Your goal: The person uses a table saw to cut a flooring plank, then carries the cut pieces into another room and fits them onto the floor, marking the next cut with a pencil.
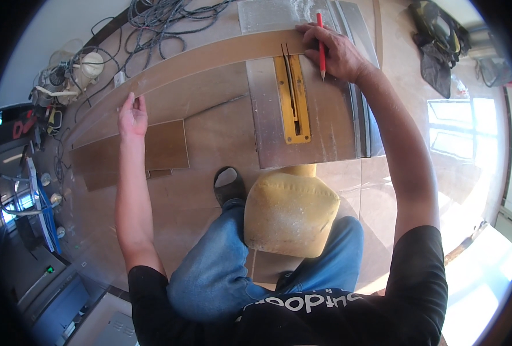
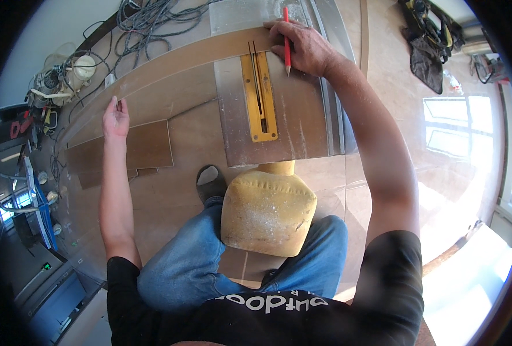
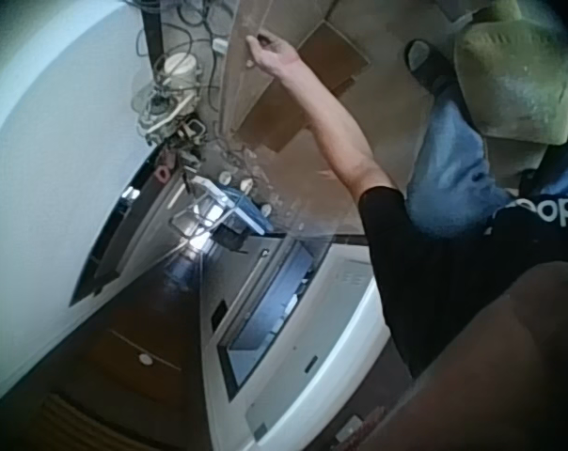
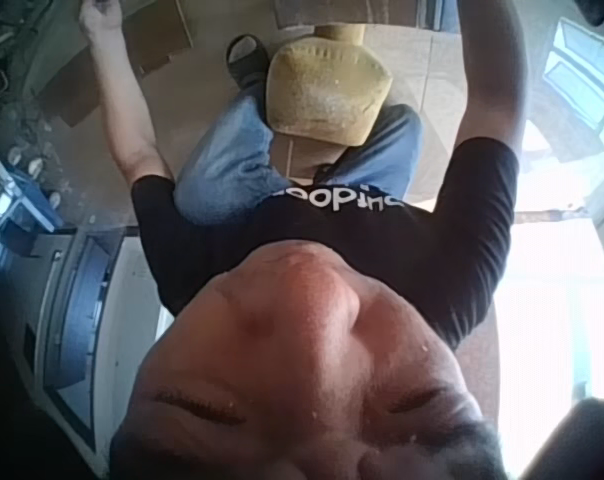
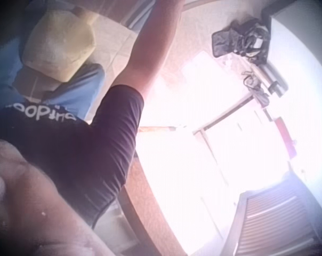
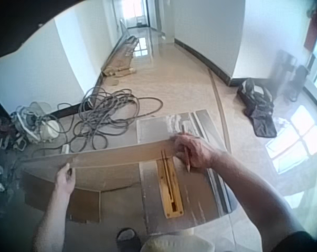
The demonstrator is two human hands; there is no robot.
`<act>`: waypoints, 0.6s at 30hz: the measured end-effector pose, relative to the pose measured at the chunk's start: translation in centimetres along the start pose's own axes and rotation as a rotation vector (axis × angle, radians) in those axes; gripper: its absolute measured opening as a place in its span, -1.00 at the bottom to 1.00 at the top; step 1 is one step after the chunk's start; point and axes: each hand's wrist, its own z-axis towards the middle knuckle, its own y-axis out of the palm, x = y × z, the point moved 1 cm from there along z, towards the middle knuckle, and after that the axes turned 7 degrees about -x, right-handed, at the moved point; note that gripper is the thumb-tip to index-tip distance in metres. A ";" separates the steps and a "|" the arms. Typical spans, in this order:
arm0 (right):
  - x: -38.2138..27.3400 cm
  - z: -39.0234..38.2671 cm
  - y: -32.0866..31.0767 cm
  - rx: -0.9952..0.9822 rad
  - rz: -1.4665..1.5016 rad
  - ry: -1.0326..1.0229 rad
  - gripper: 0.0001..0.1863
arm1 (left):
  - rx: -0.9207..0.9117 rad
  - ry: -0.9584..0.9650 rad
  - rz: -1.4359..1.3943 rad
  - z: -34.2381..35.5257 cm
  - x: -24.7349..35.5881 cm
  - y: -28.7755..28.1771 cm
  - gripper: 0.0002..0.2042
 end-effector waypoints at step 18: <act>-1.3 -1.5 0.4 0.008 0.023 -0.020 -0.79 | -0.008 -0.003 0.041 -2.1 0.2 -0.9 -0.79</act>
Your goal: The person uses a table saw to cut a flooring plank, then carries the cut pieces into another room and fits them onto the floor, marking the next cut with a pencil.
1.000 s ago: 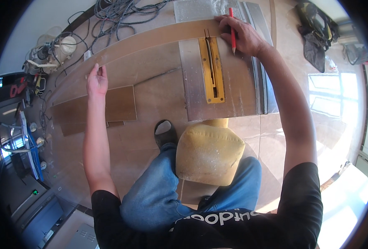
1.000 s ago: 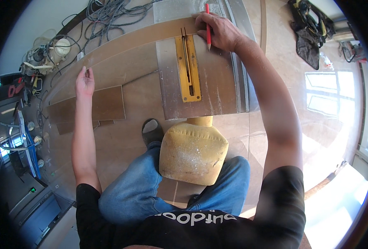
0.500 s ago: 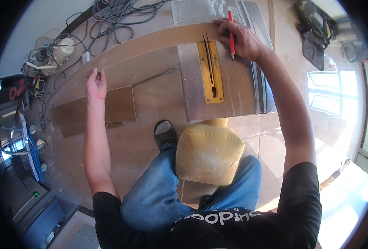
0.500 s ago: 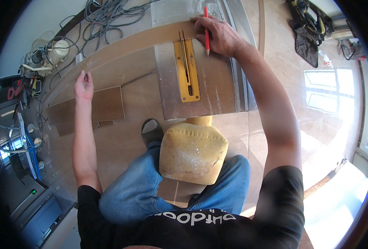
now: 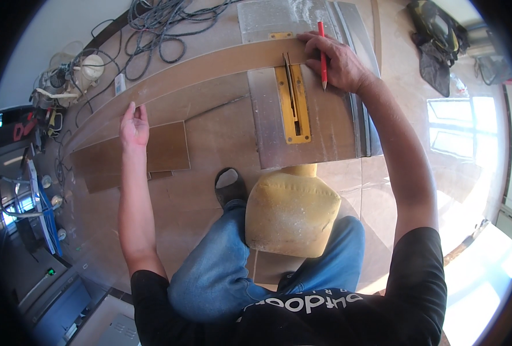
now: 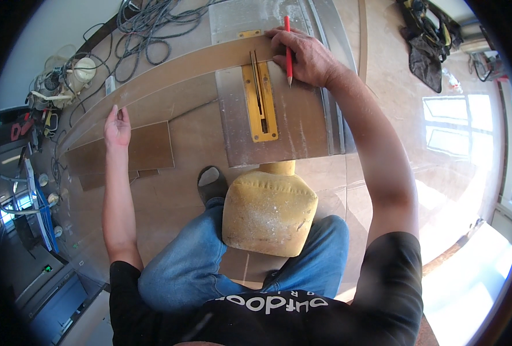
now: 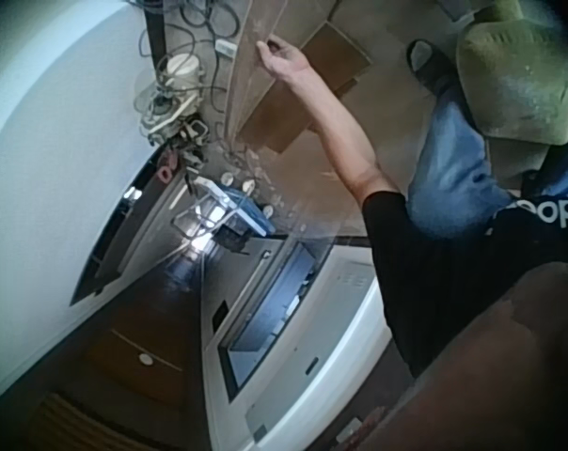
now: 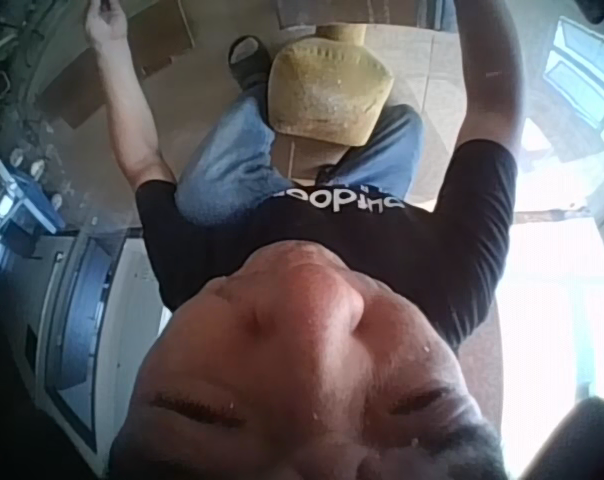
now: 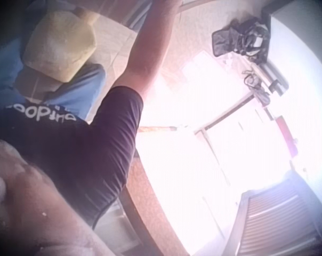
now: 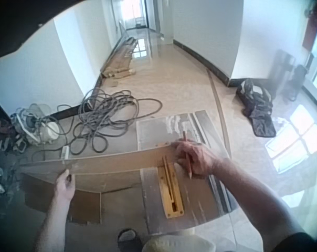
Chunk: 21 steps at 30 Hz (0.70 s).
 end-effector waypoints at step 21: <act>1.2 1.7 -0.6 0.009 -0.016 -0.035 -0.79 | -0.041 0.000 -0.019 2.0 0.3 0.8 -0.76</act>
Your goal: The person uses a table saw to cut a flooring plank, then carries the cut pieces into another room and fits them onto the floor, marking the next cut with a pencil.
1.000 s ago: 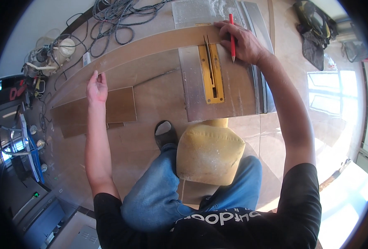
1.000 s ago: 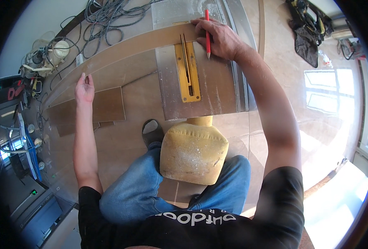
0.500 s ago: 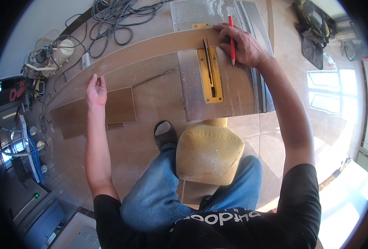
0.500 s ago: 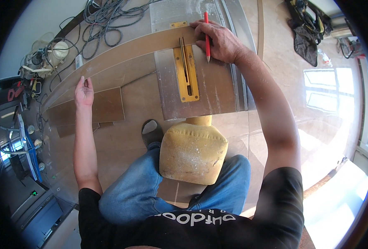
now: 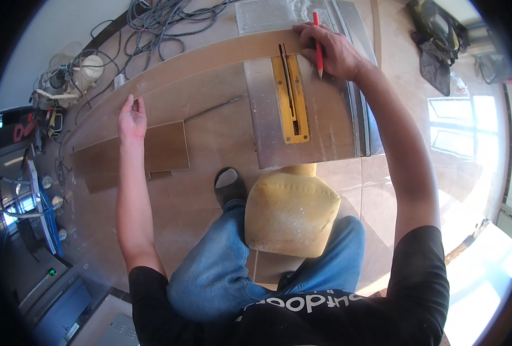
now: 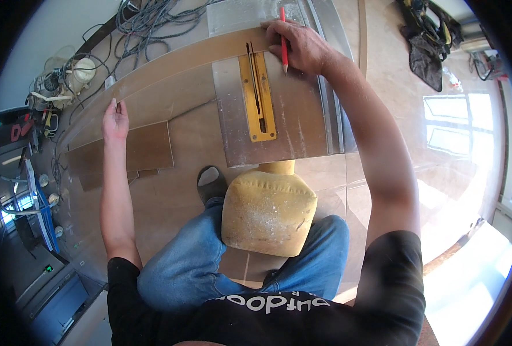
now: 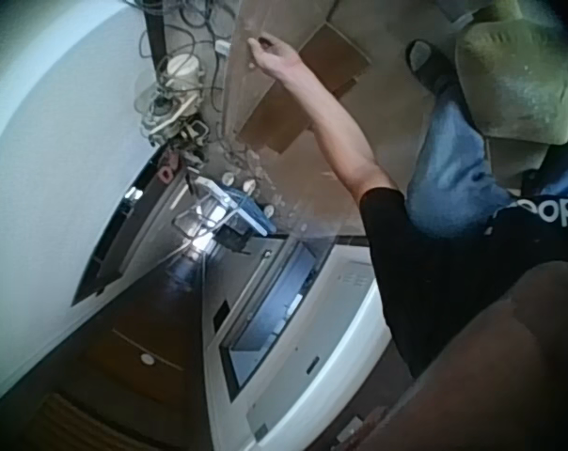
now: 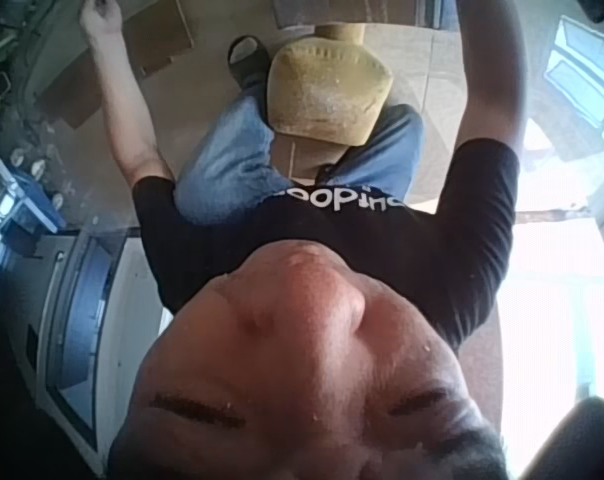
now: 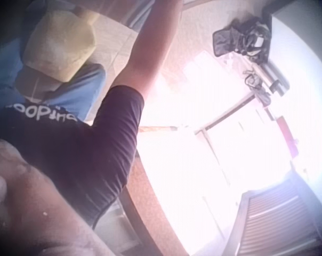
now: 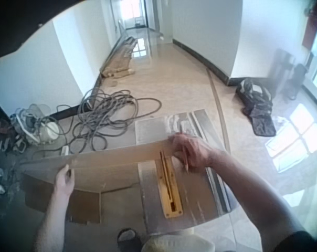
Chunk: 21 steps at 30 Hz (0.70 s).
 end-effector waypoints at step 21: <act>-0.4 -0.4 0.6 0.022 -0.031 0.007 -0.81 | 0.028 -0.020 -0.005 -1.0 0.2 -0.7 -0.72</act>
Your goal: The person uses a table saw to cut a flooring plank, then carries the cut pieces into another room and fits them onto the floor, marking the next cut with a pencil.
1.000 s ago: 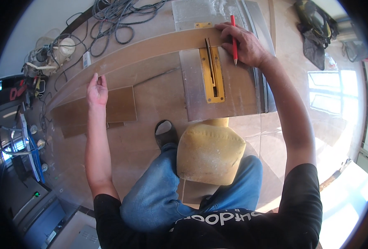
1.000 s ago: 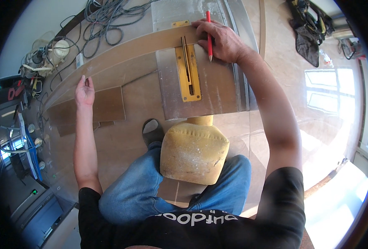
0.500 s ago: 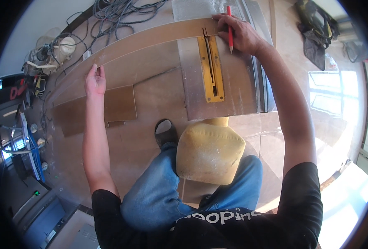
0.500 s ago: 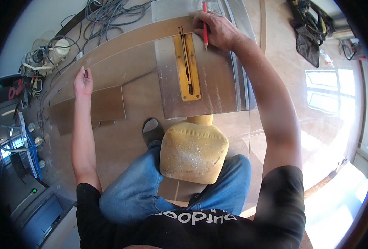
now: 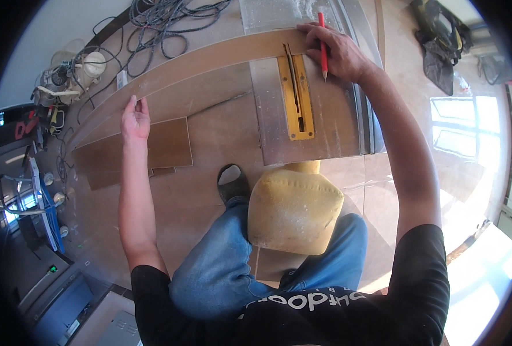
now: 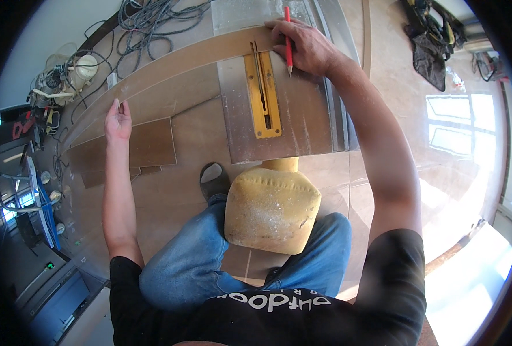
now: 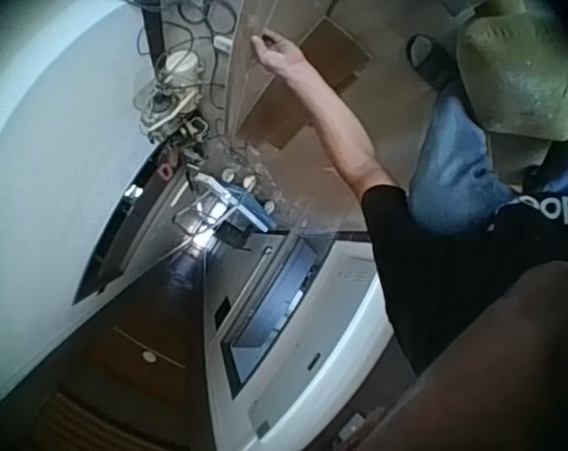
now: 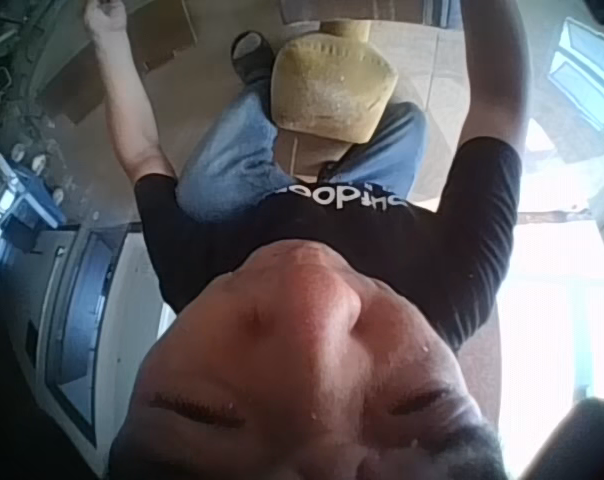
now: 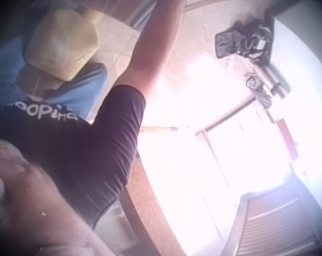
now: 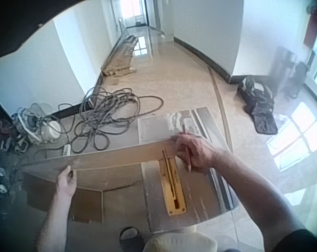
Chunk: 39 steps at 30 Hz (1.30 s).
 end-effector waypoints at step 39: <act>-1.7 -1.1 -0.3 -0.036 0.057 0.015 -0.77 | 0.043 0.024 0.020 -0.9 0.0 -0.9 -0.79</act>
